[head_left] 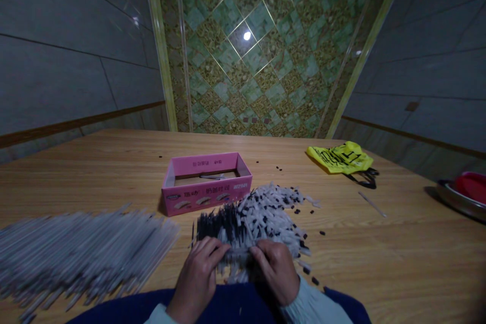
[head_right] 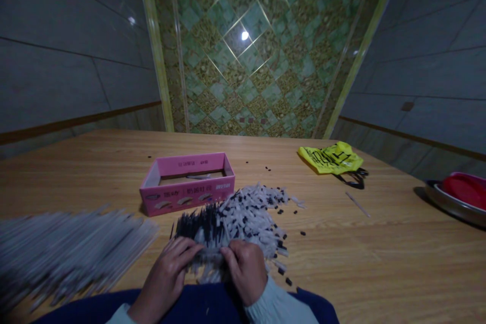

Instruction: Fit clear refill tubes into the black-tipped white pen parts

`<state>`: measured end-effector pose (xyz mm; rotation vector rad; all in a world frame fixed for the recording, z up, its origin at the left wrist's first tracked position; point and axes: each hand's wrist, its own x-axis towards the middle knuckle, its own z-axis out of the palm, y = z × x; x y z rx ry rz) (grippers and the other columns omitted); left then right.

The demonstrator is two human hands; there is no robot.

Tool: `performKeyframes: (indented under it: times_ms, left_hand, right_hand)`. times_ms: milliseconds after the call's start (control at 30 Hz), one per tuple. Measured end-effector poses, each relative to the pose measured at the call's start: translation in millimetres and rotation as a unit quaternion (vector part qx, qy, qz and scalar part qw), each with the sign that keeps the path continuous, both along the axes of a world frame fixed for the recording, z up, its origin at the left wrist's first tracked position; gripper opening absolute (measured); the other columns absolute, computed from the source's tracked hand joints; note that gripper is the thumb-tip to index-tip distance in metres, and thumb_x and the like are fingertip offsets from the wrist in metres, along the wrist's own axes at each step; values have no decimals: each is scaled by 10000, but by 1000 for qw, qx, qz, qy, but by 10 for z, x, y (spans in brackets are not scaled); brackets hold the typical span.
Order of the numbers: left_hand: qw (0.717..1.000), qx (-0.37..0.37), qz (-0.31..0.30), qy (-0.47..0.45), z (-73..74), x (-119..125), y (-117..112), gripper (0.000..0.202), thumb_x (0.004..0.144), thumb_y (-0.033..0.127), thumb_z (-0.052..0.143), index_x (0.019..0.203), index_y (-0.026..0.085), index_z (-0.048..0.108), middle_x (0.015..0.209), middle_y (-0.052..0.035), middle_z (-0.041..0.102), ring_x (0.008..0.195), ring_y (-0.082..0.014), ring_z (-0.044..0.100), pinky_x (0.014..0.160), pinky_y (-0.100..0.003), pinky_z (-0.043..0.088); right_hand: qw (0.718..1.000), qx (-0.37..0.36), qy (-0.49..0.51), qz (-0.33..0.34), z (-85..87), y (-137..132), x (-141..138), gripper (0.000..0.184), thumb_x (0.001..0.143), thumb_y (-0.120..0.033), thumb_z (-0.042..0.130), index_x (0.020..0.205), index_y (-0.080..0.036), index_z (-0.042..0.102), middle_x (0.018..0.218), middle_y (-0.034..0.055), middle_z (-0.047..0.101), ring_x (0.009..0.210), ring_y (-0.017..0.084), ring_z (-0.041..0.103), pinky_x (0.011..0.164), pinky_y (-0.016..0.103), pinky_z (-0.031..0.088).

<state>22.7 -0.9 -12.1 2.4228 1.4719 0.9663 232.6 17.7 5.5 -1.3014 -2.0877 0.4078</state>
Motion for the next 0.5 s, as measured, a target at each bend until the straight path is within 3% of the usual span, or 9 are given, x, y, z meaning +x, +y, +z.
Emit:
performKeyframes:
  times_ms: [67,167,233,333,467,500]
  left_hand:
    - [1000,1,0,-2,1,0,-3,560,663,-62,363,1071,230,610,978,-68,599,935,-237,503,835,-430,413]
    - [1000,1,1,-5,5,-2,-4,558,659,-61,363,1067,228,609,987,-68,597,944,-237,502,856,-438,405]
    - [1000,-1,-1,-6,10,0,-3,561,652,-62,363,1066,227,609,981,-69,596,938,-238,503,846,-437,408]
    - [1000,1,-6,-9,12,2,0,557,657,-62,360,1067,223,608,973,-72,594,928,-237,503,823,-430,416]
    - [1000,6,-7,-11,17,4,-6,542,670,-57,362,1066,218,610,971,-78,594,922,-237,505,821,-436,417]
    - [1000,7,-9,-10,22,6,-9,542,669,-58,362,1064,217,611,968,-79,596,919,-238,507,815,-439,419]
  right_hand:
    - [1000,4,-1,-8,1,-5,6,337,898,-378,430,664,-171,558,606,10,548,598,146,524,570,238,293]
    - [999,29,23,22,12,-11,6,215,846,-370,525,920,-176,581,806,38,612,749,169,564,633,231,325]
    - [999,25,7,28,14,-12,0,205,876,-340,475,819,-176,583,747,30,597,711,159,558,617,232,315]
    - [1000,8,-26,-1,20,-14,-6,349,910,-338,409,624,-177,529,590,5,531,589,141,520,564,241,276]
    - [999,22,15,28,46,-29,-13,170,861,-341,506,877,-183,567,780,24,598,731,157,557,619,229,311]
    - [999,23,15,32,50,-33,-16,157,866,-326,498,869,-184,565,782,24,597,737,155,557,625,228,313]
